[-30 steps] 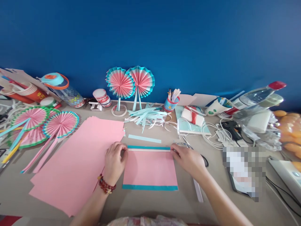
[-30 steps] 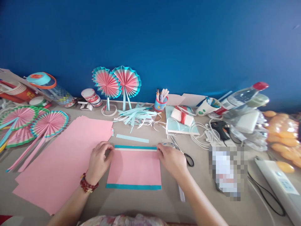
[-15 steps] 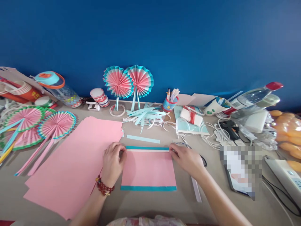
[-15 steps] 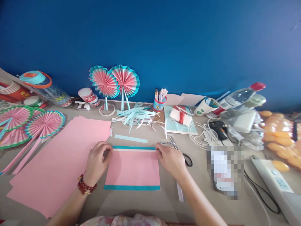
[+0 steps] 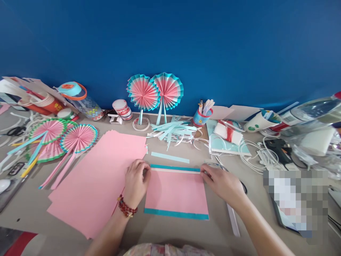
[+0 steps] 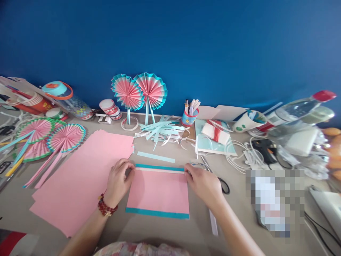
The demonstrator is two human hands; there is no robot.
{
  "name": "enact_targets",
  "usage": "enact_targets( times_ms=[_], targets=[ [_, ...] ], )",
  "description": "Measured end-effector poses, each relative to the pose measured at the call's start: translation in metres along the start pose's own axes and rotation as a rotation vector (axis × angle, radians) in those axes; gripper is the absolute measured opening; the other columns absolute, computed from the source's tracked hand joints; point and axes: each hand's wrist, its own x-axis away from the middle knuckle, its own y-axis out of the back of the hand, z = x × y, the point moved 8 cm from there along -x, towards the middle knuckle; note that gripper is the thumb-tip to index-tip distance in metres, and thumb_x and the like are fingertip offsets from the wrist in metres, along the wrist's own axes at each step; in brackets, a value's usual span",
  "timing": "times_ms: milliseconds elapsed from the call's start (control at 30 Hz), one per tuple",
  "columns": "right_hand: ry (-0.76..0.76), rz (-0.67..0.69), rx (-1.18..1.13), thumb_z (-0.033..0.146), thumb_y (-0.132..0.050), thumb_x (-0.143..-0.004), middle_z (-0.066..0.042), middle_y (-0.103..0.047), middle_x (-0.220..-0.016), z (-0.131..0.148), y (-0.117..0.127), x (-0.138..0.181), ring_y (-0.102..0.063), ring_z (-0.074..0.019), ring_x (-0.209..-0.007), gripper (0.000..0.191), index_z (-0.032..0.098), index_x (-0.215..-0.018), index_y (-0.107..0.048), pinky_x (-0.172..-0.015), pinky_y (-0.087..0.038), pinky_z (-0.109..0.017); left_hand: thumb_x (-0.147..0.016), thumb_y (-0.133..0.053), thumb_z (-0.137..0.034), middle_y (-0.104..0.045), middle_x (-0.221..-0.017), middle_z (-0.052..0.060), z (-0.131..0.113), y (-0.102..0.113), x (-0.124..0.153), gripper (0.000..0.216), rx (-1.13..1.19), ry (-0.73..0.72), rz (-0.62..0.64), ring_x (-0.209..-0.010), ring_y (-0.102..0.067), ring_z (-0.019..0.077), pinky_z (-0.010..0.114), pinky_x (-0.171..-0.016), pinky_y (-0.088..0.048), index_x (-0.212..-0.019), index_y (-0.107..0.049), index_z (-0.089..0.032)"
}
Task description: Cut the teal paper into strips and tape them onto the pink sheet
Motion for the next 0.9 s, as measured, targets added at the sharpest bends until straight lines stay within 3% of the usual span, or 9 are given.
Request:
enact_targets(
  times_ms=[900],
  targets=[
    [0.013,0.002,0.074,0.033,-0.036,-0.099,0.0,-0.073,-0.093,0.0047,0.0023,0.0018,-0.067,-0.0193,-0.08,0.027,0.029,-0.102,-0.062,-0.053,-0.025,-0.027,-0.085,-0.055,-0.014,-0.063,-0.097,0.005,-0.0051,0.0022,-0.0034,0.009,-0.064,0.005,-0.014,-0.096,-0.061,0.0233,0.034,-0.079,-0.042,-0.085,-0.056,-0.022]
  ],
)
